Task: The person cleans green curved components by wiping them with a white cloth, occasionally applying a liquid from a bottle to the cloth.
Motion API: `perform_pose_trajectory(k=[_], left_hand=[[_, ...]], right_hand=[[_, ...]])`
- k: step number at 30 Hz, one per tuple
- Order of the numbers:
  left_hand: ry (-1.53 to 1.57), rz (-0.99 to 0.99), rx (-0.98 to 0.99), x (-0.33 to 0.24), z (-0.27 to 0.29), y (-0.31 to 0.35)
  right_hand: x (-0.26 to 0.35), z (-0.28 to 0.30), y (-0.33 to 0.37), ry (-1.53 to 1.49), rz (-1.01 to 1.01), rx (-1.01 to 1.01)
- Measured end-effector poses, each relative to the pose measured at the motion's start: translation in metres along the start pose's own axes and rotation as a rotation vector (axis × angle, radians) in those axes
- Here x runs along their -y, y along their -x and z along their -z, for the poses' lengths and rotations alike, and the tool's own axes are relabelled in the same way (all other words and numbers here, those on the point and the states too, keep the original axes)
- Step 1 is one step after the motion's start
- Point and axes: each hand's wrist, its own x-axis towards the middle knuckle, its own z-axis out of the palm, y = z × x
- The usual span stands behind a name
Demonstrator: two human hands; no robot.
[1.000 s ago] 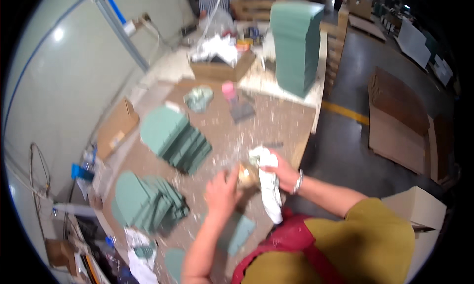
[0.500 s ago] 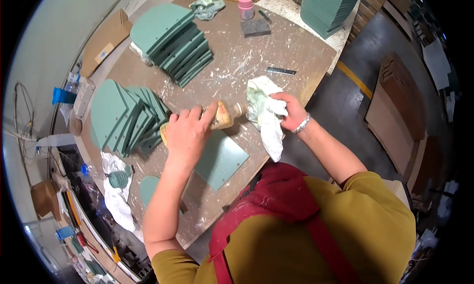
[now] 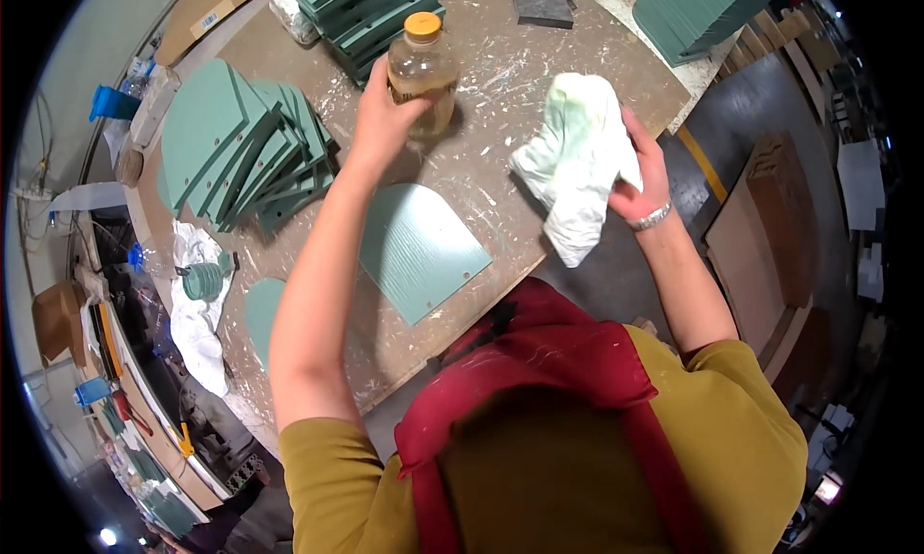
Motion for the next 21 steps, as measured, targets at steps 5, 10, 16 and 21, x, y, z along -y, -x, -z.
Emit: perform_pose_trajectory(k=[5,10,16,21], left_hand=[[0.092,0.044,-0.012,0.023,0.006,0.003],[-0.434,-0.092,0.010,0.023,0.022,0.065],[-0.858,-0.149,0.044,0.058,0.021,0.119],[-0.821,-0.161,0.045,0.065,0.013,0.122]], right_hand=[[-0.033,0.004,0.019,0.482,-0.027,-0.133],[-0.083,0.001,-0.029,1.288,0.195,-0.009],[-0.150,0.014,-0.040,2.062,0.562,0.728],[-0.141,0.008,-0.027,2.033,0.409,0.718]])
